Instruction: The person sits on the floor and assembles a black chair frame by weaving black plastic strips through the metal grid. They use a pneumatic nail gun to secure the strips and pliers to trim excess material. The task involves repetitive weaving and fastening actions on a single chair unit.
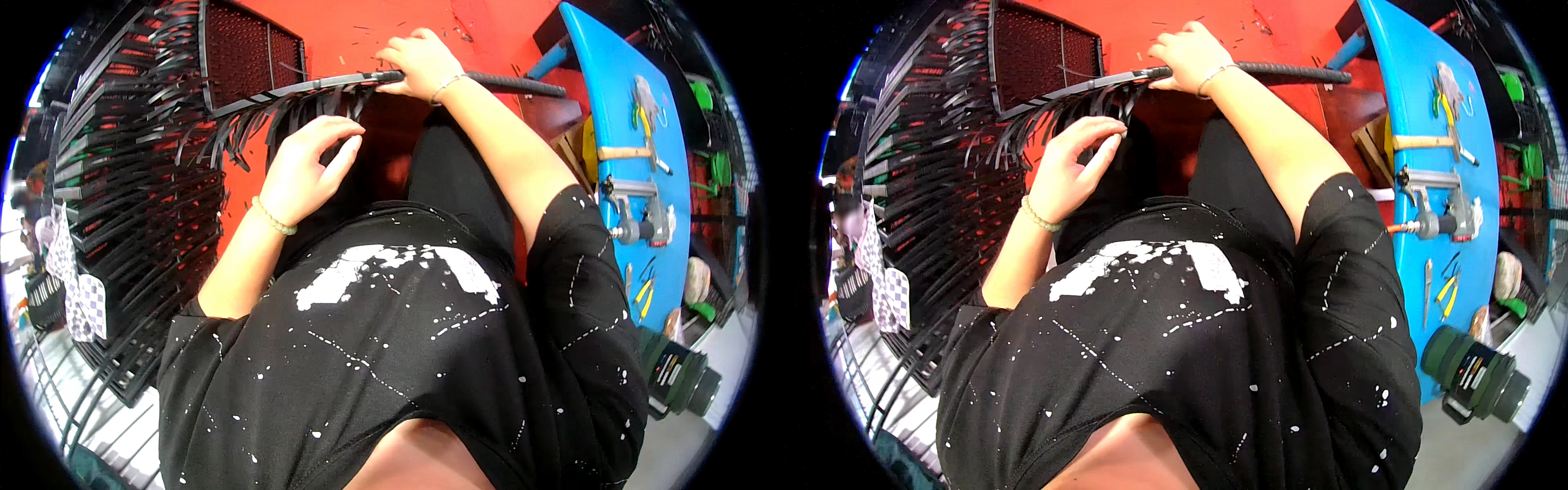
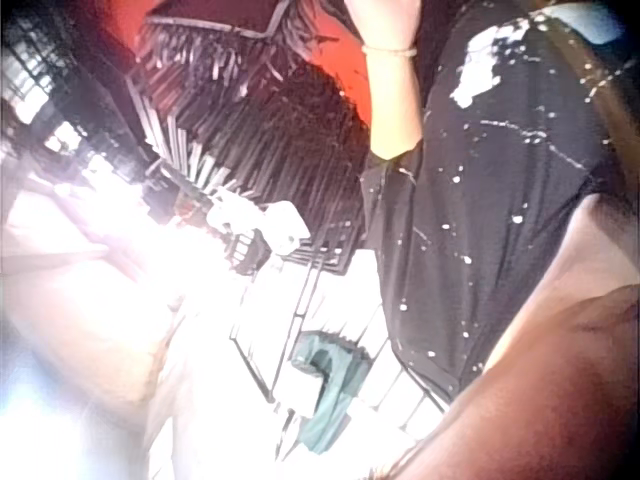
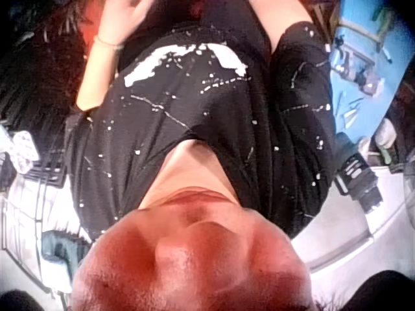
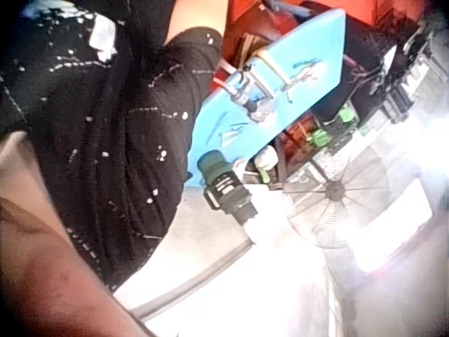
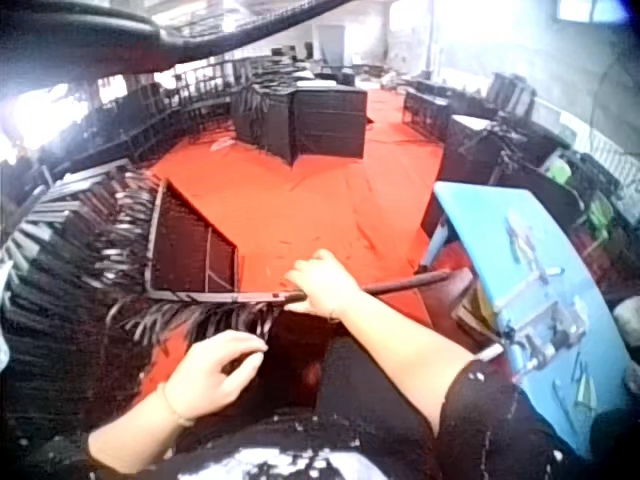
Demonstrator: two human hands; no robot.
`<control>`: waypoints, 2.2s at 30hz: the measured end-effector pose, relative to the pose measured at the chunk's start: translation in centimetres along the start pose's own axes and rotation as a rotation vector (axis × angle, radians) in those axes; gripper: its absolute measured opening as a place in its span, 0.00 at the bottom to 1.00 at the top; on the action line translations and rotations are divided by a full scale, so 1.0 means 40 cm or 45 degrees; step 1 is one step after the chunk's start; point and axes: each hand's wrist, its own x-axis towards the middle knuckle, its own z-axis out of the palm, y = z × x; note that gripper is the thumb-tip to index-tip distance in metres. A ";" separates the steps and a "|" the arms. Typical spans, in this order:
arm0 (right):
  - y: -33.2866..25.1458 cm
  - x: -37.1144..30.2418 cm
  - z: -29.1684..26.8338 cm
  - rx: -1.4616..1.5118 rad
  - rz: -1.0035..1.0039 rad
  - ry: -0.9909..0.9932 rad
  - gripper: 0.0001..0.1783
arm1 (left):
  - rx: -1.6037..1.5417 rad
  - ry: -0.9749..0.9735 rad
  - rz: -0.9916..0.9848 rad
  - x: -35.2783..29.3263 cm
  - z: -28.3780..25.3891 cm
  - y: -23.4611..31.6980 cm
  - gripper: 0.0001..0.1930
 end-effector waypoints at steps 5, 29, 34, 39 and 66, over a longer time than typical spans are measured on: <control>-0.131 -0.060 -0.025 0.145 0.236 0.619 0.25 | 0.096 0.134 -0.074 -0.012 0.021 0.004 0.07; -0.290 -0.051 0.113 2.124 1.420 0.060 0.18 | 0.754 0.209 0.123 0.006 0.019 -0.148 0.06; -0.267 -0.120 0.114 2.212 1.316 0.137 0.23 | 0.764 0.101 0.338 -0.026 0.040 -0.117 0.09; -0.253 -0.143 0.059 2.137 1.349 0.102 0.24 | 0.685 0.023 0.562 0.011 0.057 -0.091 0.12; -0.218 -0.124 -0.007 0.653 0.310 0.439 0.18 | 0.472 0.021 -0.010 0.148 0.058 -0.274 0.15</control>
